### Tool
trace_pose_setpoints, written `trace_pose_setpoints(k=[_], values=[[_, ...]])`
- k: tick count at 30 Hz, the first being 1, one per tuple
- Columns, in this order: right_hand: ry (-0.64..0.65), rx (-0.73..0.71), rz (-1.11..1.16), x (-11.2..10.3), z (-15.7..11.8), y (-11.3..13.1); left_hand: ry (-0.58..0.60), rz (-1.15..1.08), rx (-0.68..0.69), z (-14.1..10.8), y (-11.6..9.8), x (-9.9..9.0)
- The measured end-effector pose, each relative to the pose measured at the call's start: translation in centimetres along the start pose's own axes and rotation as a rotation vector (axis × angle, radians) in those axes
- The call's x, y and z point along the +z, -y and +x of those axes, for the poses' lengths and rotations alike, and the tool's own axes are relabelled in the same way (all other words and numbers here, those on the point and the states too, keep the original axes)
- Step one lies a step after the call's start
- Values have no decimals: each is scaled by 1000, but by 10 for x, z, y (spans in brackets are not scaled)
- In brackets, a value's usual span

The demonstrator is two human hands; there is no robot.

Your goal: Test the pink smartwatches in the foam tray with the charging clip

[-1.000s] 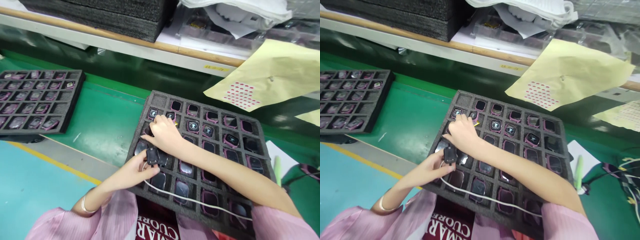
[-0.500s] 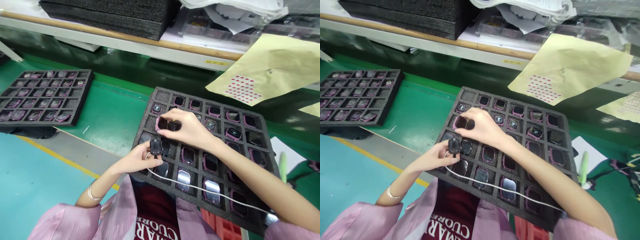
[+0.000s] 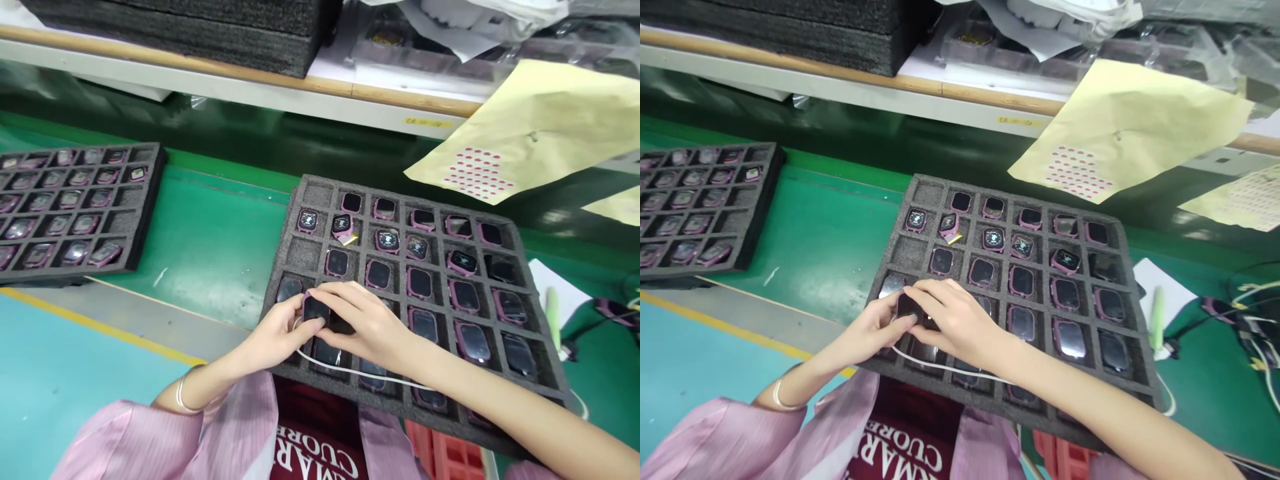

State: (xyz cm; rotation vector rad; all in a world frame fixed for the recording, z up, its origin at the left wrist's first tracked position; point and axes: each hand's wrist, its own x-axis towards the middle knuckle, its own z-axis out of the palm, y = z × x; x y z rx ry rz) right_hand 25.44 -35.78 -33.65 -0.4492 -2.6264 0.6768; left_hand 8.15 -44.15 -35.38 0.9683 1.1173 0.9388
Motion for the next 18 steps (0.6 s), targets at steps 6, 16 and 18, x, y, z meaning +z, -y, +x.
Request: trace_pose_setpoints(k=[6, 16, 18], values=[[-94, 65, 226, 14, -7, -4, 21, -48, -59, -2, 1, -1], [-104, 113, 343, 12, -8, -5, 62, -124, -107, -1, 3, 1], [-83, 102, 296, 12, -9, -5, 51, -97, -103, -1, 4, 0]])
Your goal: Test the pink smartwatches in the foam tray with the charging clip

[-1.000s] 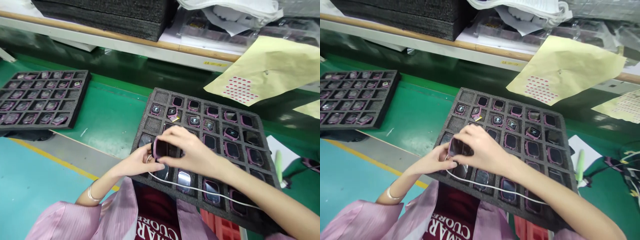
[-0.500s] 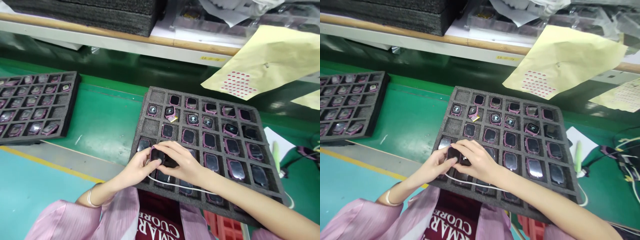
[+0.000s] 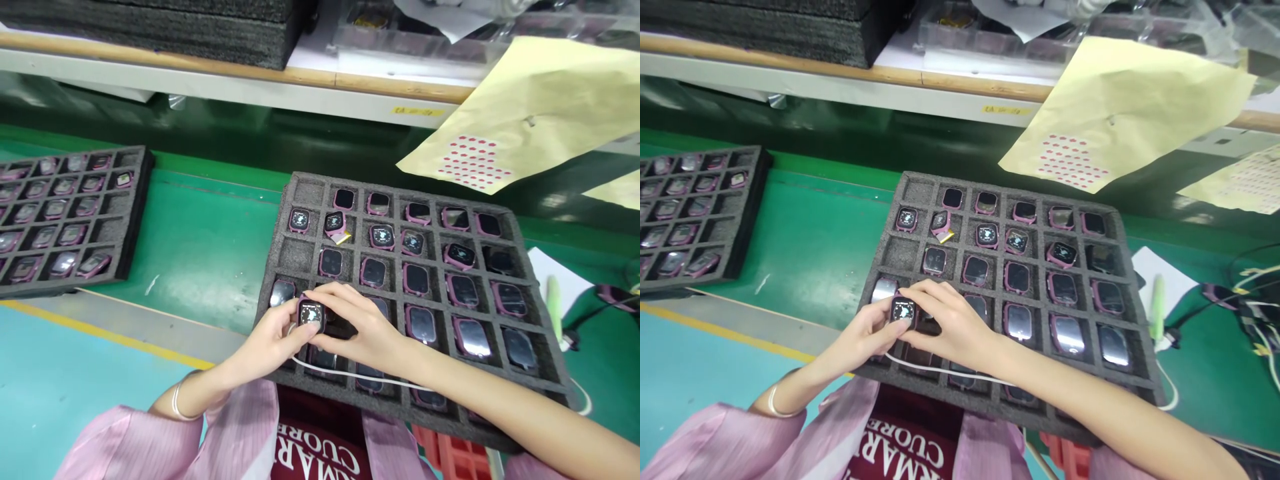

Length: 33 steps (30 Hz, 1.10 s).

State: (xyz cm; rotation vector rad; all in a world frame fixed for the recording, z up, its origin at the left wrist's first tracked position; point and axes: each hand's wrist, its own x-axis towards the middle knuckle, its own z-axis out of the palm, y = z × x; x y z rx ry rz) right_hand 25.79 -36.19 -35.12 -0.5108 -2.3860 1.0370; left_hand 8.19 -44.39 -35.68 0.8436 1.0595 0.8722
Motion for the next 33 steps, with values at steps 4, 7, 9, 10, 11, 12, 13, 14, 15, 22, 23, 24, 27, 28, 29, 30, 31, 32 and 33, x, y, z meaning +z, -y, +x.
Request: trace_pose_setpoints(k=[4, 7, 9, 10, 11, 12, 13, 14, 15, 22, 23, 24, 27, 28, 29, 30, 31, 32, 33], values=[[13, -18, -64, 0, -2, 1, -20, 77, 28, 0, 0, 0], [8, -49, -106, -6, 0, 3, -24, 121, 53, 0, 0, 2], [17, -98, -142, -15, 6, 4, -12, 122, 69, -1, 0, 3], [13, -117, -135, -20, 11, 4, 7, 108, 70, -1, 0, 4], [-7, -126, -116, -25, 17, 2, 31, 92, 63, -2, 1, 4], [-46, -120, -96, -29, 24, -1, 57, 81, 46, -3, 1, 5], [-94, -99, -88, -31, 31, -4, 83, 78, 23, -3, 0, 5], [-139, -69, -108, -30, 39, -9, 101, 88, 1, -4, 0, 5], [-167, -35, -160, -28, 46, -14, 108, 107, -16, -5, 0, 5], [19, 48, -574, -20, 59, -24, 79, 124, -24, -6, 1, 6], [23, 63, -632, -26, 56, -20, 79, 117, -23, -6, 2, 6], [45, 88, -696, -31, 53, -17, 83, 101, -23, -5, 2, 5], [176, 178, -864, -41, 44, -12, 102, 19, -11, -1, 1, 5], [203, 200, -896, -41, 42, -13, 105, -4, -6, 0, 0, 6], [209, 218, -916, -40, 41, -15, 108, -22, -3, 2, -2, 6], [196, 228, -923, -38, 40, -18, 113, -33, -3, 3, -4, 8], [174, 232, -910, -37, 40, -21, 123, -39, -9, 4, -6, 9], [143, 231, -875, -38, 39, -24, 135, -44, -21, 4, -8, 11], [105, 223, -814, -39, 38, -26, 150, -46, -37, 5, -9, 13]])
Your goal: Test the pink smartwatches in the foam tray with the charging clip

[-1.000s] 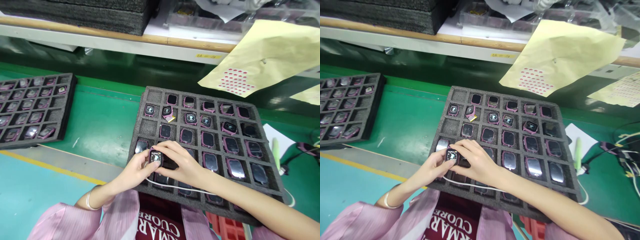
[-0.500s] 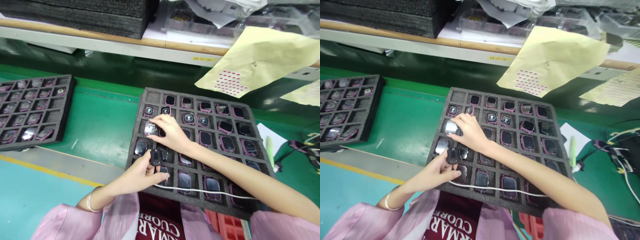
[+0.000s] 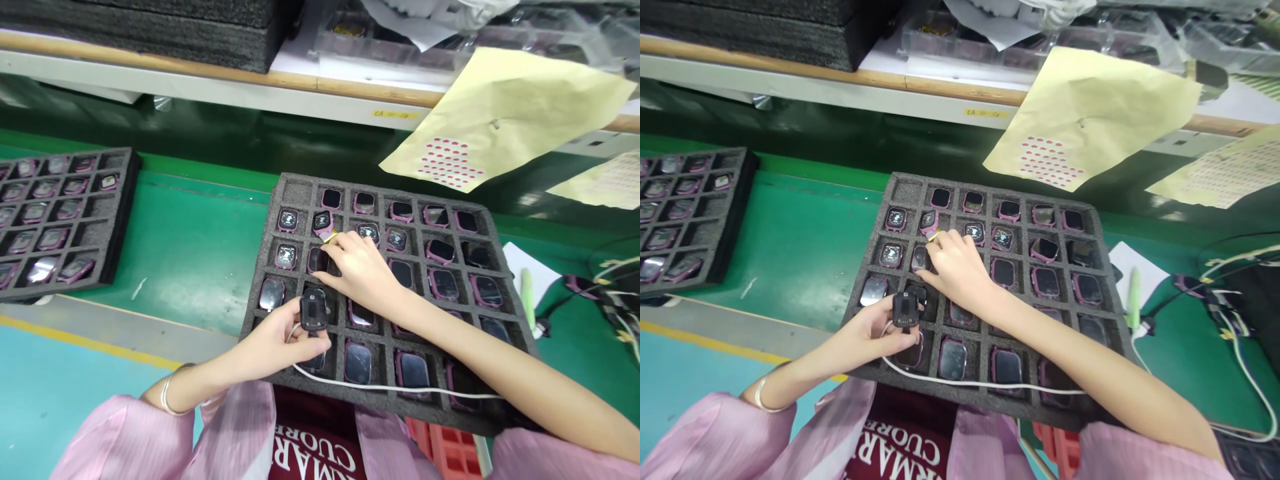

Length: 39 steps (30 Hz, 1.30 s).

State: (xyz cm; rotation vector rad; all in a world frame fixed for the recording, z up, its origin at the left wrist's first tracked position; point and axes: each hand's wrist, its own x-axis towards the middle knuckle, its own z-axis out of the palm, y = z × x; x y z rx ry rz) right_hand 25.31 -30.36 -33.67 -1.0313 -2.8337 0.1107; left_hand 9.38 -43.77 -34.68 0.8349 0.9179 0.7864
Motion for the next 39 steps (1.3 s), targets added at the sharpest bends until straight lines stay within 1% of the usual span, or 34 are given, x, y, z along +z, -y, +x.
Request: trace_pose_setpoints(k=[2, 4, 5, 7, 9, 11, 14, 18, 24, 30, 34, 39], values=[[-102, -19, 203, -5, -5, -5, 13, -2, -27, 1, -1, 3], [-178, -73, 433, -14, -15, -6, 10, 2, -44, 3, 0, 4], [-186, -111, 525, -19, -21, -4, 6, 5, -48, 4, 1, 4], [-145, -186, 618, -24, -35, 3, -3, 20, -33, 6, 1, 4], [-117, -236, 604, -23, -46, 12, -35, 55, 7, 7, 0, 5], [-128, -258, 572, -15, -53, 19, -87, 89, 28, 8, -1, 7], [-143, -261, 566, -4, -57, 22, -122, 117, -5, 8, -2, 9], [-175, -261, 564, 4, -58, 22, -118, 151, -42, 7, -3, 7], [-208, -220, 661, 12, -57, 24, -64, -4, -92, 7, -3, 4], [-225, -194, 700, 14, -58, 24, -47, -54, -103, 7, -2, 4], [-230, -206, 700, 14, -58, 23, -53, -20, -92, 7, -2, 4], [-221, -208, 697, 15, -59, 26, -92, 136, -38, 7, 1, 3]])
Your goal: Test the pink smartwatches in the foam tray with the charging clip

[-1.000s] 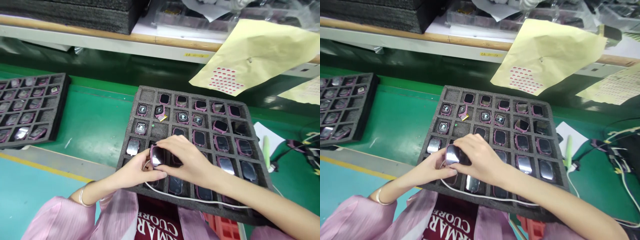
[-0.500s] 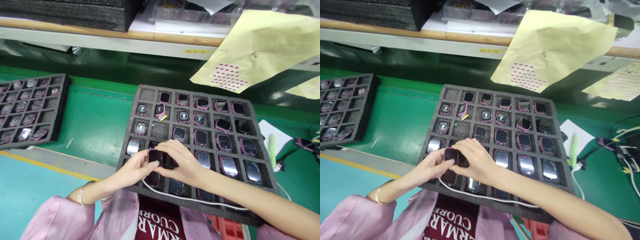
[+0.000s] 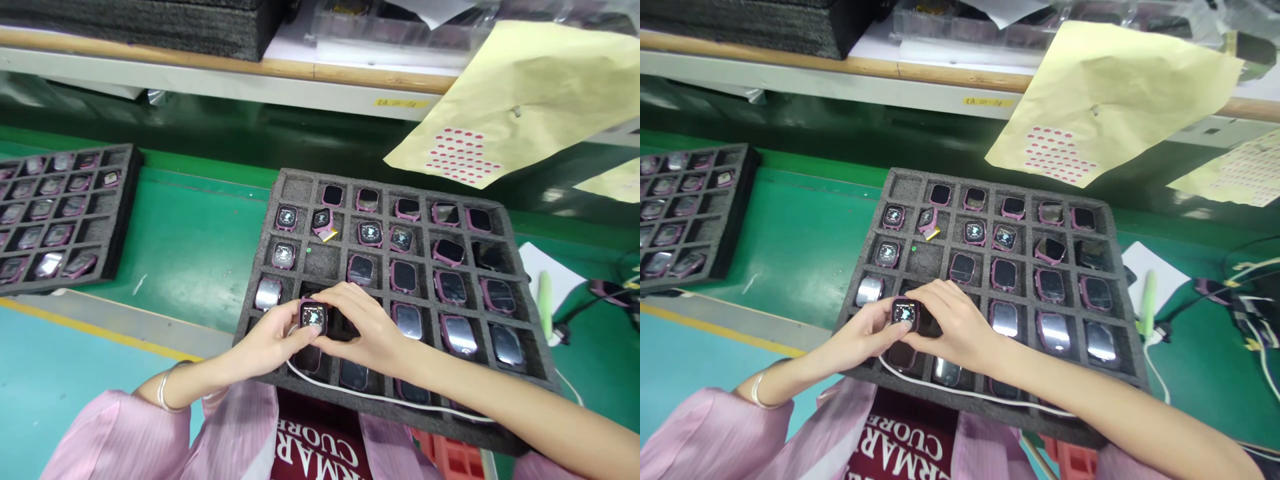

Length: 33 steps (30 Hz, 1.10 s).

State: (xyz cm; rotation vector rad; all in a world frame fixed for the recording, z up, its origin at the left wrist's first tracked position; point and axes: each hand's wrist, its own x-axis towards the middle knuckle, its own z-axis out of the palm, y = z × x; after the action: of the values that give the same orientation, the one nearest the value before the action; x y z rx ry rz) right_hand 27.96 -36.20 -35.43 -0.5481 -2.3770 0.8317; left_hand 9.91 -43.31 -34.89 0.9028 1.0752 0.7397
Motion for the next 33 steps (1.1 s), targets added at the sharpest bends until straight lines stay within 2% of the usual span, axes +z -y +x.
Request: trace_pose_setpoints(k=[5, 7, 10, 12, 16, 18, 21, 24, 28, 31, 33], values=[[23, -46, 4, -9, 4, 0, -26, 96, 107, -3, 3, 2], [24, -61, 40, -15, 10, -6, 1, 106, 101, -5, 5, 4], [-117, 19, 15, -19, 23, -20, 83, 96, 27, -8, 7, 5], [-153, 101, -132, -17, 31, -29, 96, 99, -3, -9, 8, 6], [34, 152, -469, -26, 38, -32, 91, 116, -31, -11, 5, 7], [96, 163, -575, -39, 36, -28, 101, 123, -27, -11, 2, 7], [256, 228, -733, -58, 29, -24, 151, 111, -27, -8, -5, 10], [347, 257, -830, -62, 21, -28, 208, 83, -39, 4, -11, 20], [256, 242, -756, -61, 12, -37, 195, 64, -18, 28, -13, 32], [31, 230, -475, -70, 4, -37, 195, 61, 12, 37, -10, 34], [-54, 184, -242, -76, -2, -30, 212, 59, 6, 37, -9, 33]])
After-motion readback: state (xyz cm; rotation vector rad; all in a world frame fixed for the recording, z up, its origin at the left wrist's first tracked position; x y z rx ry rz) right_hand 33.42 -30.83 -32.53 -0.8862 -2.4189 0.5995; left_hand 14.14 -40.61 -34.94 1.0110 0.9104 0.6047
